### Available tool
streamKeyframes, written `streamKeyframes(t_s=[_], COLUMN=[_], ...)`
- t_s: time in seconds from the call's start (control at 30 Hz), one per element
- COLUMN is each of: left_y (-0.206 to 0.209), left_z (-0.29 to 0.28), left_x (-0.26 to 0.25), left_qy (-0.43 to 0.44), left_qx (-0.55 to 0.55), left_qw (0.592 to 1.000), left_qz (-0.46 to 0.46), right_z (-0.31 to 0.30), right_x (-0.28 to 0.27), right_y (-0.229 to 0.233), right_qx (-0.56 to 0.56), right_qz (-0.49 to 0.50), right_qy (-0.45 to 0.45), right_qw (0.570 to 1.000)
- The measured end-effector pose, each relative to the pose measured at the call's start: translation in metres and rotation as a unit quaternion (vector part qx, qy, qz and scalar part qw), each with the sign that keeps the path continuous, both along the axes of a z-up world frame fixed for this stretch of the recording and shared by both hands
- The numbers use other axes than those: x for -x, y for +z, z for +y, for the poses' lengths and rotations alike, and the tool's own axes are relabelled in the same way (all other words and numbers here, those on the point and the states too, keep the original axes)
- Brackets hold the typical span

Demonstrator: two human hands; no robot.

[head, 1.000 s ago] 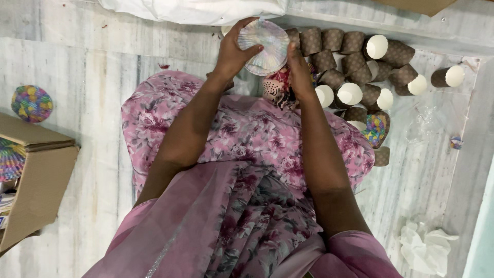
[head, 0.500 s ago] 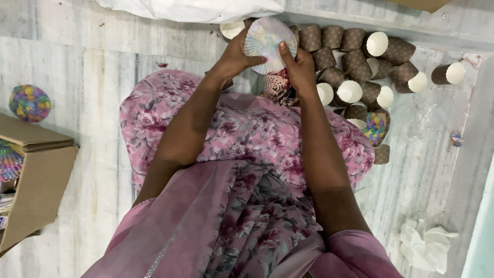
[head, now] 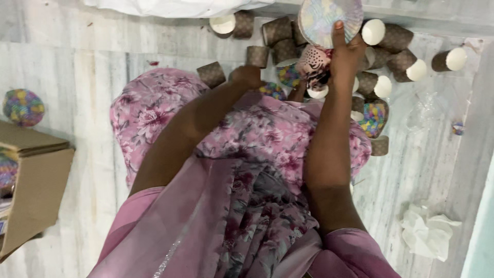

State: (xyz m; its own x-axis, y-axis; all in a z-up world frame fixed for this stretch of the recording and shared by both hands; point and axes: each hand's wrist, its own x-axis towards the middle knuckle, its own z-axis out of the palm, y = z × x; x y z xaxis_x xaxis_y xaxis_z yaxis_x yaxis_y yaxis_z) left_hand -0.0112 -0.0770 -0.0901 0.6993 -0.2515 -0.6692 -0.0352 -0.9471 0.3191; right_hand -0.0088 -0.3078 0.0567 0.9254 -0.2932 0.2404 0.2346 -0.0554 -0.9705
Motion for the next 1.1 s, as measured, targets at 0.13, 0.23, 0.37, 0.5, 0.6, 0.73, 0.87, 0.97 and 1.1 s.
streamKeyframes(t_s=[0.13, 0.23, 0.37, 0.5, 0.6, 0.73, 0.87, 0.97, 1.1], left_y=[-0.037, -0.057, -0.062, -0.074, -0.079, -0.076, -0.070, -0.056, -0.002], left_z=[-0.024, -0.017, -0.008, -0.024, -0.021, -0.013, -0.002, 0.013, 0.040], left_x=[0.035, 0.037, 0.028, 0.040, 0.034, 0.021, 0.001, -0.011, -0.038], left_qy=[0.038, 0.060, 0.119, 0.127, 0.110, 0.047, -0.010, -0.024, 0.192], left_qx=[-0.019, -0.014, 0.073, 0.105, 0.130, 0.204, 0.298, 0.347, 0.326], left_qw=[0.989, 0.985, 0.989, 0.985, 0.985, 0.977, 0.953, 0.937, 0.922], left_qz=[-0.144, -0.159, -0.050, -0.056, -0.014, 0.044, 0.054, 0.024, 0.087], right_z=[-0.005, -0.007, -0.004, -0.003, -0.009, -0.010, -0.005, -0.002, 0.000], right_x=[-0.002, -0.010, -0.014, -0.009, -0.007, -0.009, -0.004, -0.004, -0.001], right_y=[-0.014, -0.022, -0.020, -0.020, -0.034, -0.043, -0.027, -0.008, 0.000], right_qx=[0.039, 0.058, 0.002, 0.031, 0.032, 0.065, 0.056, 0.012, 0.012], right_qz=[0.053, 0.076, 0.068, 0.041, 0.075, 0.150, 0.060, 0.108, 0.096], right_qy=[-0.052, -0.065, -0.033, -0.037, -0.047, -0.106, -0.056, -0.058, -0.062], right_qw=[0.997, 0.993, 0.997, 0.998, 0.996, 0.981, 0.995, 0.992, 0.993])
